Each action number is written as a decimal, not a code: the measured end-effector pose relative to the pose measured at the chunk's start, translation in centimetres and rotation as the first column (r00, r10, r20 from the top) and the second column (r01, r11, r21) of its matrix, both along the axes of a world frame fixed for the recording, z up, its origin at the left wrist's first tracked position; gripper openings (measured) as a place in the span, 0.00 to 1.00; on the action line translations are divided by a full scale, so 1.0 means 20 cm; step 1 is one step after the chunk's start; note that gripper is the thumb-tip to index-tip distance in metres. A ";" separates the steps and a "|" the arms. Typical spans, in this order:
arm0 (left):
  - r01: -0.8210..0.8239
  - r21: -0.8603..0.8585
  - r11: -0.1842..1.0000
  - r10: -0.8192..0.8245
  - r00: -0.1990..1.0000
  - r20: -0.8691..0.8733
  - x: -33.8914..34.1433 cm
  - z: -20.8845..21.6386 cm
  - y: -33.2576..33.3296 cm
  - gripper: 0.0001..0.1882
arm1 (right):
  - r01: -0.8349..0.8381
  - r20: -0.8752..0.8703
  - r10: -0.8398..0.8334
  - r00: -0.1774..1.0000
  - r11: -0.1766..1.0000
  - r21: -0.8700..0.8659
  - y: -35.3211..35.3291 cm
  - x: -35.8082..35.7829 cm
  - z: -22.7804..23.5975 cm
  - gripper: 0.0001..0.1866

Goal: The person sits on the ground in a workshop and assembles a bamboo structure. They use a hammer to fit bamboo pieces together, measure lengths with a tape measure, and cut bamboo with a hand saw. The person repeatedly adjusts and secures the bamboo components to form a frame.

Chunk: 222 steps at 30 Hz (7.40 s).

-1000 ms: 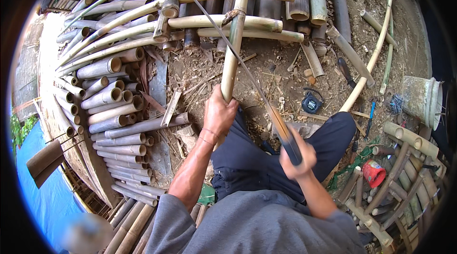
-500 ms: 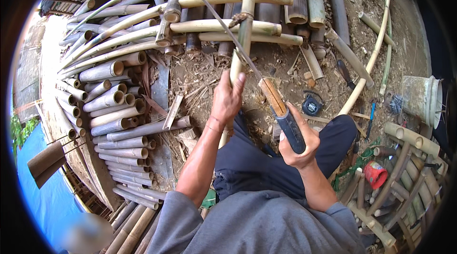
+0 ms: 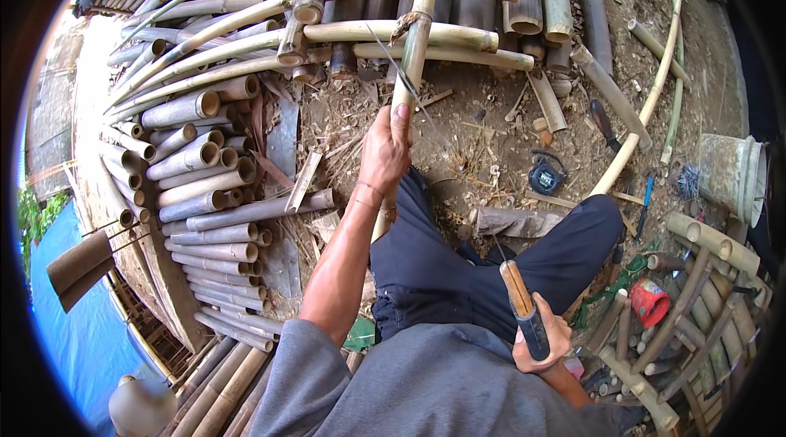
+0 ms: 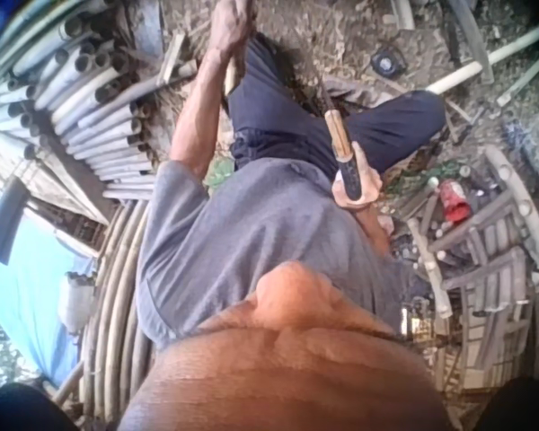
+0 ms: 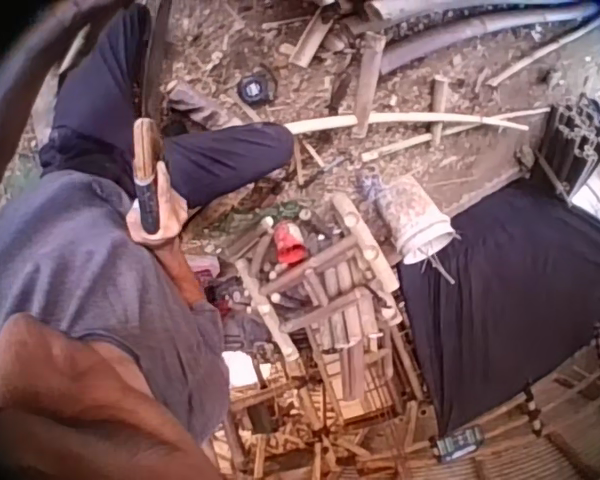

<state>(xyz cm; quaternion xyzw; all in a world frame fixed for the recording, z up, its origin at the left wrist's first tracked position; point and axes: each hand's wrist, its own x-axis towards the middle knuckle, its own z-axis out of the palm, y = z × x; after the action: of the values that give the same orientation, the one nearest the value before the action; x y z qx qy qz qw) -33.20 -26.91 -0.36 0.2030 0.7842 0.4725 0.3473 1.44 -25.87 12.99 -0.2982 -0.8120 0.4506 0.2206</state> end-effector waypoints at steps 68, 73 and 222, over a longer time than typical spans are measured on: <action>-0.204 0.210 0.956 -0.153 0.262 0.953 0.29 0.16 0.12 0.26 | 0.683 -0.291 -0.680 0.673 0.420 0.598 0.82 0.36 0.20 0.28; -0.069 0.143 0.987 -0.116 0.300 0.947 0.53 0.13 0.30 0.26 | 0.631 0.020 -0.839 0.544 0.425 0.649 1.12 1.02 -0.23 0.30; -0.031 0.167 0.986 -0.061 0.851 0.522 1.47 -0.75 0.83 0.17 | 0.266 0.033 -0.328 0.944 0.699 -0.664 0.41 0.83 -1.44 0.35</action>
<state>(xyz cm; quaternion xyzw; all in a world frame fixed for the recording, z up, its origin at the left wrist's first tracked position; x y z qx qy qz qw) -3.75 -10.40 -15.32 0.1012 0.6151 0.5719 0.5332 17.97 -17.63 -15.78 -0.4637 -0.5309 0.6787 0.2062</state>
